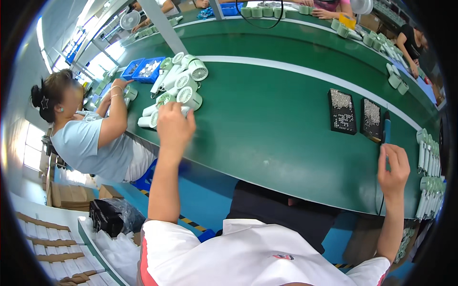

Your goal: The person assembles portable fans by attaching components to the fan housing, driving screws into the casing using an electric screwdriver, and placing the assembled fans on the conveyor belt.

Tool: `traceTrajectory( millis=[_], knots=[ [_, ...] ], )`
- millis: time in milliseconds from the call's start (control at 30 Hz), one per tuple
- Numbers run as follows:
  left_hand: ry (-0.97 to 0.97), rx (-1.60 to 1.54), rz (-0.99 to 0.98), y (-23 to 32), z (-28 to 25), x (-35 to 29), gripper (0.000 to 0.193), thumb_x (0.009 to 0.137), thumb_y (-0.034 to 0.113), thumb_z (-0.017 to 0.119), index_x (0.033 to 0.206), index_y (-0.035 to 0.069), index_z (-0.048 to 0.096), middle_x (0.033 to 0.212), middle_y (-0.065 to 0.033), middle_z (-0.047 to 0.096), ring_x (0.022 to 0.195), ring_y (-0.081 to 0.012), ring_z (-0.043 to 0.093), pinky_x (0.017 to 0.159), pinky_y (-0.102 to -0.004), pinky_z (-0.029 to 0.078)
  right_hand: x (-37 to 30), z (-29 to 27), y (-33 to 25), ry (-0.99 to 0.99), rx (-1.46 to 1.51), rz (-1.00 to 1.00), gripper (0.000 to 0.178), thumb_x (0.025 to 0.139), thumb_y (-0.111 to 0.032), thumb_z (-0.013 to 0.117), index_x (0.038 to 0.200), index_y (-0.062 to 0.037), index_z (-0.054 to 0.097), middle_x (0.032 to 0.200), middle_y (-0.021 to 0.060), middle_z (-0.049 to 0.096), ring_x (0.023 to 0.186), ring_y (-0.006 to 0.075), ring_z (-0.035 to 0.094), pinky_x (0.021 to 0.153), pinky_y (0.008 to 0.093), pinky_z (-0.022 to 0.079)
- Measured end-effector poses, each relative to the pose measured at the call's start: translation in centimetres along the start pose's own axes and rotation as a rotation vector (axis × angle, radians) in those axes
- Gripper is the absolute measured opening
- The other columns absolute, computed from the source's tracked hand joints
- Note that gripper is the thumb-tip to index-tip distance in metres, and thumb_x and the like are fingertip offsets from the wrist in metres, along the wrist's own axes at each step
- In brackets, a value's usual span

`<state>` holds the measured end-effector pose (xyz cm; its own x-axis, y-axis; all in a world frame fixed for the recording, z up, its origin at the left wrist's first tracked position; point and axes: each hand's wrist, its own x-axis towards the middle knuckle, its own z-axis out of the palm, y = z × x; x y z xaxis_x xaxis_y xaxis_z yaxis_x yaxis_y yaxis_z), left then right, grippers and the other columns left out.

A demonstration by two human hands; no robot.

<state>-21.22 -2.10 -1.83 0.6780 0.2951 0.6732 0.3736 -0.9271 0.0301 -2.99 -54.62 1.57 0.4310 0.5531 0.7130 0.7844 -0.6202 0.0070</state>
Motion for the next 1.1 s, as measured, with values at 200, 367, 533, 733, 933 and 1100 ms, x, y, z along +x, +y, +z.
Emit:
traceTrajectory(
  millis=[200, 367, 533, 733, 933, 1100],
  knots=[
    [-0.399, 0.149, -0.190, -3.6, -1.6, 1.3, 0.036, 0.079, 0.030, 0.083, 0.095, -0.001, 0.075, 0.095, -0.0232, 0.074, 0.093, -0.0397, 0.070, 0.083, -0.0483, 0.055, 5.3, 3.2, -7.4, -0.002, 0.324, -0.244, 0.012, 0.081, 0.009, 0.074, 0.091, 0.0046, 0.068, 0.088, 0.0146, 0.070, 0.074, 0.0289, 0.069, 0.064, 0.0364, 0.056],
    [-0.653, 0.219, -0.246, -4.1, -0.7, 2.4, 0.040, 0.075, 0.033, 0.086, 0.093, 0.000, 0.076, 0.090, -0.0248, 0.074, 0.090, -0.0409, 0.072, 0.083, -0.0478, 0.057, 7.2, 7.3, -10.7, 0.002, 0.489, -0.336, 0.013, 0.078, 0.006, 0.077, 0.087, 0.0011, 0.069, 0.085, 0.0125, 0.071, 0.069, 0.0272, 0.068, 0.059, 0.0347, 0.055],
    [-0.671, 0.201, -0.214, -3.6, -1.3, 3.1, 0.039, 0.072, 0.029, 0.087, 0.092, -0.003, 0.077, 0.090, -0.0257, 0.074, 0.089, -0.0399, 0.073, 0.083, -0.0466, 0.057, 6.2, 10.0, -12.6, -0.008, 0.639, -0.323, 0.011, 0.078, 0.002, 0.079, 0.083, -0.0017, 0.070, 0.080, 0.0096, 0.070, 0.067, 0.0247, 0.068, 0.056, 0.0341, 0.054],
    [-0.465, -0.797, -0.451, 3.5, -2.6, 4.7, 0.050, 0.072, 0.020, 0.091, 0.108, -0.010, 0.074, 0.086, -0.0132, 0.076, 0.071, -0.0184, 0.071, 0.060, -0.0316, 0.054, 5.8, 10.0, -12.9, -0.150, 0.800, -0.111, 0.007, 0.083, 0.000, 0.077, 0.087, -0.0003, 0.071, 0.077, 0.0093, 0.070, 0.066, 0.0202, 0.069, 0.057, 0.0298, 0.054],
    [-0.607, -1.413, -0.507, 15.9, -0.2, 5.0, 0.040, 0.077, 0.019, 0.092, 0.101, -0.007, 0.073, 0.078, -0.0046, 0.069, 0.051, -0.0031, 0.050, 0.043, -0.0195, 0.034, 6.1, 10.7, -13.9, -0.304, 1.137, 0.351, 0.037, 0.091, -0.009, 0.077, 0.126, 0.0023, 0.070, 0.098, 0.0124, 0.077, 0.085, 0.0166, 0.074, 0.073, 0.0284, 0.060],
    [-0.696, -1.481, -0.486, 22.0, 2.2, 5.3, 0.047, 0.076, 0.020, 0.094, 0.101, -0.010, 0.067, 0.077, -0.0065, 0.067, 0.050, -0.0040, 0.052, 0.042, -0.0194, 0.036, 4.9, 10.3, -11.4, -0.439, 1.285, 0.593, 0.045, 0.096, -0.013, 0.074, 0.136, 0.0044, 0.063, 0.109, 0.0114, 0.076, 0.096, 0.0135, 0.071, 0.086, 0.0297, 0.059]
  ],
)
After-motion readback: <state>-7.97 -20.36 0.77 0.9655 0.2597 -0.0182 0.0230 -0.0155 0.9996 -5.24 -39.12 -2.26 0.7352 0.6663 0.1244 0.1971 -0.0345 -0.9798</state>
